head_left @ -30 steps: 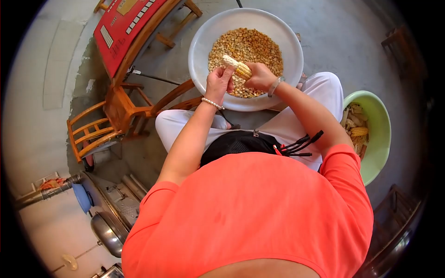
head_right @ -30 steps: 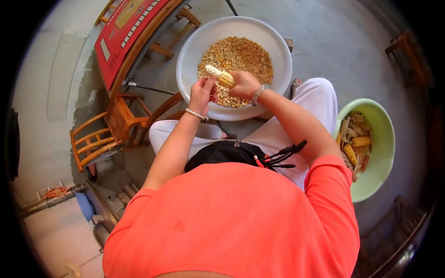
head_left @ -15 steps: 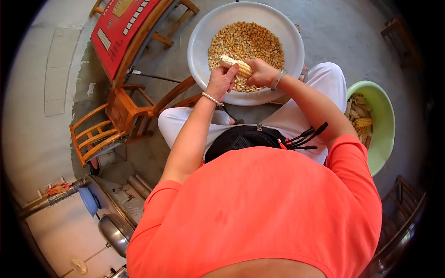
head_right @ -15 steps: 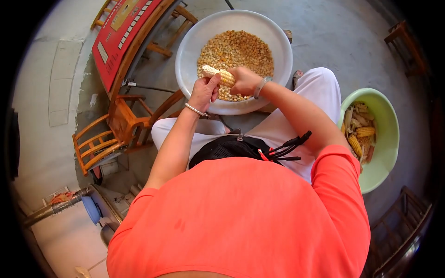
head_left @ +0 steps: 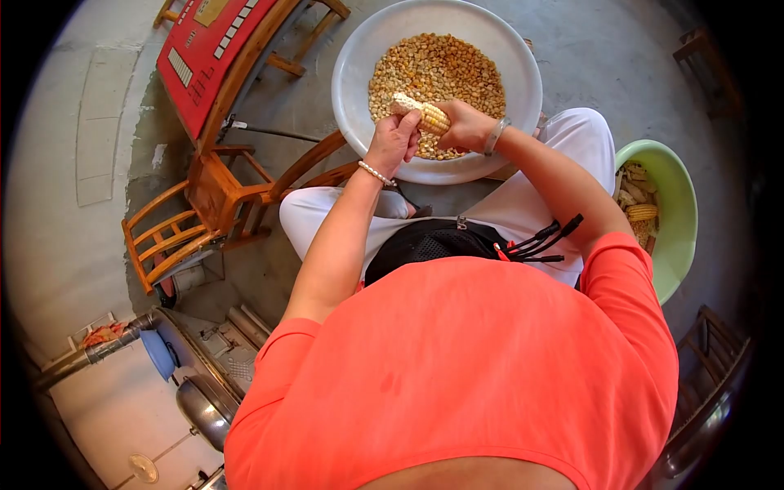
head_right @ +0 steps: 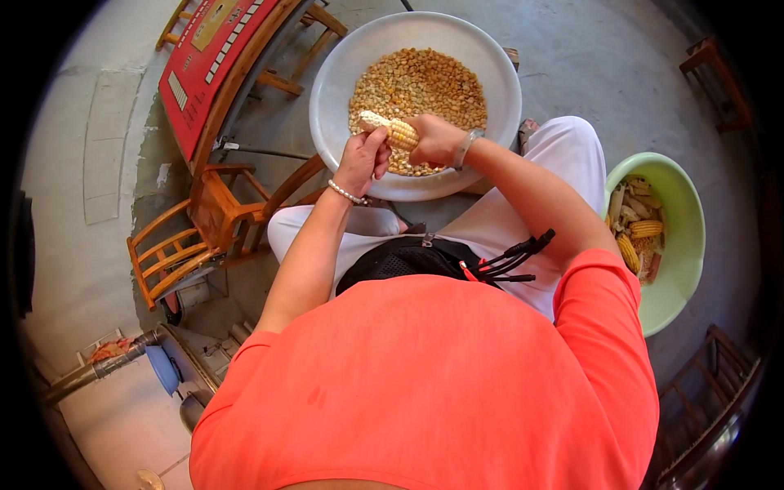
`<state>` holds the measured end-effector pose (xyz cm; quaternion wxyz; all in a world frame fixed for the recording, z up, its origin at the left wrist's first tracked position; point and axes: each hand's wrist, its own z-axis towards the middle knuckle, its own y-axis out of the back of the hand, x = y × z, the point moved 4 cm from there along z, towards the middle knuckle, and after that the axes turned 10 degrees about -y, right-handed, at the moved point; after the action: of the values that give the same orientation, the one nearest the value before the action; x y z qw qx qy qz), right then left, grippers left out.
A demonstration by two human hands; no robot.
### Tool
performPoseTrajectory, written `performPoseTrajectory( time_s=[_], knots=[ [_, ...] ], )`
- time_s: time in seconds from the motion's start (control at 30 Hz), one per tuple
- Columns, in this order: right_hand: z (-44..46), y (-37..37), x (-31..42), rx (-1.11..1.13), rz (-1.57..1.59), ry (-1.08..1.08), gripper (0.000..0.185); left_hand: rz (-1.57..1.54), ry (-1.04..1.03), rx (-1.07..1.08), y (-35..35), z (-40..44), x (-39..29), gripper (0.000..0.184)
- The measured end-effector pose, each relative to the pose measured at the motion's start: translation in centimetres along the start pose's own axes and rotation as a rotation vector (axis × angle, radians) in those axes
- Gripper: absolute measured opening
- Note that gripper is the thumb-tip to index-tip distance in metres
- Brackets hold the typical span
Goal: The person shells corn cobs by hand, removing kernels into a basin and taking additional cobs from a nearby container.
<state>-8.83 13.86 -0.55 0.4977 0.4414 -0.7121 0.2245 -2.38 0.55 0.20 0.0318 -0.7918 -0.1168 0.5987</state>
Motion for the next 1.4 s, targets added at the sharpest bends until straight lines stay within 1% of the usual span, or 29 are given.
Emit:
performPoseTrajectory(
  time_s=[0.03,0.13,0.23,0.43,0.73,0.9,1.1,1.2,1.23,1.3,1.4],
  knots=[
    [0.0,0.0,0.0,0.007,0.004,-0.003,0.027,-0.016,-0.006,-0.001,0.0,0.0,0.0,0.028],
    [-0.3,0.0,0.3,0.024,0.016,-0.008,0.027,0.096,-0.031,0.003,-0.2,-0.1,-0.3,0.028],
    [-0.5,-0.1,0.6,0.030,0.024,-0.003,0.026,0.111,-0.001,-0.028,-0.6,-0.1,-0.5,0.026],
    [0.0,-0.1,-0.1,0.037,0.051,-0.014,0.026,0.077,0.032,-0.009,-0.4,-0.2,-0.4,0.026],
    [-0.1,0.0,-0.1,0.045,0.097,-0.022,0.022,0.100,-0.056,0.080,-0.2,-0.3,-0.2,0.024],
    [-0.2,0.0,0.0,0.073,0.148,-0.034,0.023,0.036,-0.092,0.046,-0.1,-0.5,-0.5,0.018],
    [-0.2,0.0,0.2,0.018,0.212,0.040,0.027,0.013,-0.145,-0.049,0.5,-0.1,-0.2,0.010],
    [0.2,0.3,-0.4,-0.088,0.126,0.079,0.029,0.034,-0.161,-0.122,0.7,0.2,0.1,0.010],
    [0.5,0.5,-0.6,-0.143,0.051,0.108,0.030,0.047,-0.164,-0.154,0.7,0.3,0.1,0.011],
    [0.8,0.8,-0.7,-0.253,-0.098,0.163,0.032,0.105,-0.163,-0.140,0.5,0.3,-0.1,0.014],
    [0.4,0.9,-0.3,-0.352,-0.295,0.125,0.033,0.115,-0.133,-0.163,-0.1,0.0,-0.8,0.017]
  ],
)
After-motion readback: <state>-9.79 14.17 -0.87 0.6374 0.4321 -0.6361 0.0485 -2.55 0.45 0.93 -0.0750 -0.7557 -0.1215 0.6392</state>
